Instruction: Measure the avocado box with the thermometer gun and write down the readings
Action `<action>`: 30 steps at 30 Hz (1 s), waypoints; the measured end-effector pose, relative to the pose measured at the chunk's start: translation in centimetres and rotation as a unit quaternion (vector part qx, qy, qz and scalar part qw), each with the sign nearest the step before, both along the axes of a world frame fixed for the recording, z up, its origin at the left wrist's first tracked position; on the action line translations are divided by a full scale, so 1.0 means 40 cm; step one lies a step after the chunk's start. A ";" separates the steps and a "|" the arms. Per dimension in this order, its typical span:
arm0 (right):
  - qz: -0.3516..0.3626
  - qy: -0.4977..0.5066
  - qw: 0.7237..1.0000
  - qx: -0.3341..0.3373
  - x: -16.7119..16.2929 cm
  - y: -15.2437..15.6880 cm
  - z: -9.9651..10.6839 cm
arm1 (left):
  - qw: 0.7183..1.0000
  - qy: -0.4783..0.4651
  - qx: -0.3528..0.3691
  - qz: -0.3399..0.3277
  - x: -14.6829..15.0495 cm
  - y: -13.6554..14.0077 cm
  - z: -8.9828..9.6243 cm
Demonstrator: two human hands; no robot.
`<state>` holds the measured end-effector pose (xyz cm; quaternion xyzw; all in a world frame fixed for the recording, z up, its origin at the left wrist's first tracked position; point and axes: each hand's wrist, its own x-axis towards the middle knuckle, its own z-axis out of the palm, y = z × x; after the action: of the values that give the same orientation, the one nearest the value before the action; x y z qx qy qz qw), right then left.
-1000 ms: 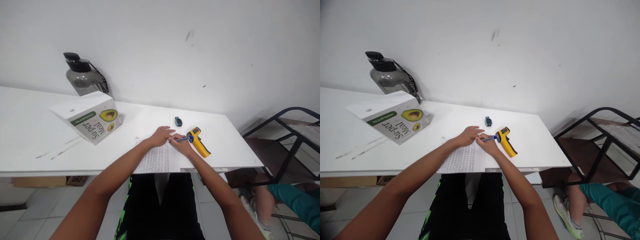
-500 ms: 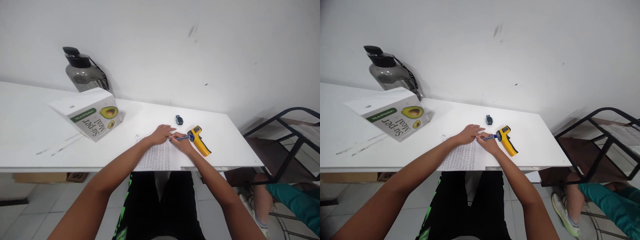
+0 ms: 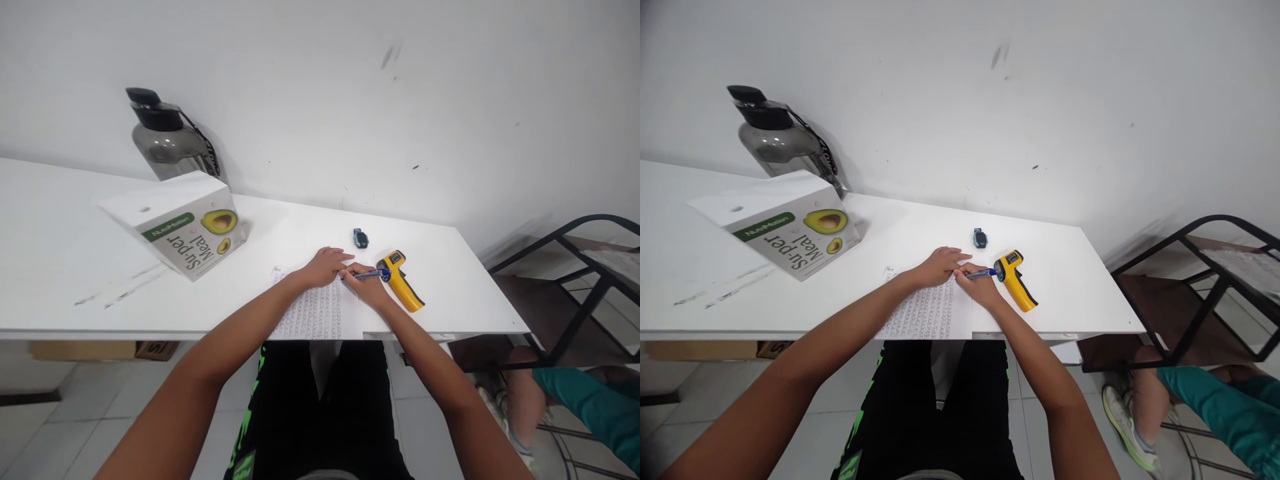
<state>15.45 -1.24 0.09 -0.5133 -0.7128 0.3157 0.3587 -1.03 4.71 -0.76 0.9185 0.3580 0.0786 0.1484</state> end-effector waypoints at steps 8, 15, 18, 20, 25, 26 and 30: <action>-0.002 -0.009 1.000 -0.006 0.002 0.002 -0.002 | 1.000 -0.001 0.004 -0.007 -0.001 0.004 -0.006; 0.006 0.012 1.000 -0.023 0.004 0.002 -0.002 | 1.000 0.001 0.006 -0.008 -0.002 0.007 -0.016; 0.003 0.012 1.000 -0.023 0.001 0.000 0.002 | 1.000 -0.004 0.005 -0.006 -0.002 0.005 -0.014; -0.002 0.006 1.000 -0.023 -0.002 -0.001 0.006 | 1.000 -0.007 0.003 -0.005 -0.002 0.004 -0.010; -0.017 0.001 1.000 -0.026 -0.006 -0.004 0.011 | 1.000 -0.004 0.000 -0.008 -0.002 0.002 -0.006; -0.016 0.003 1.000 -0.025 -0.005 -0.004 0.011 | 1.000 -0.006 0.000 -0.007 -0.002 0.002 -0.007; -0.017 0.008 1.000 -0.016 -0.002 -0.003 0.005 | 1.000 -0.014 -0.007 0.002 -0.001 0.003 -0.011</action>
<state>15.35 -1.35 0.31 -0.5287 -0.6958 0.3251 0.3614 -1.08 4.82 -1.21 0.9157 0.3580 0.0888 0.1593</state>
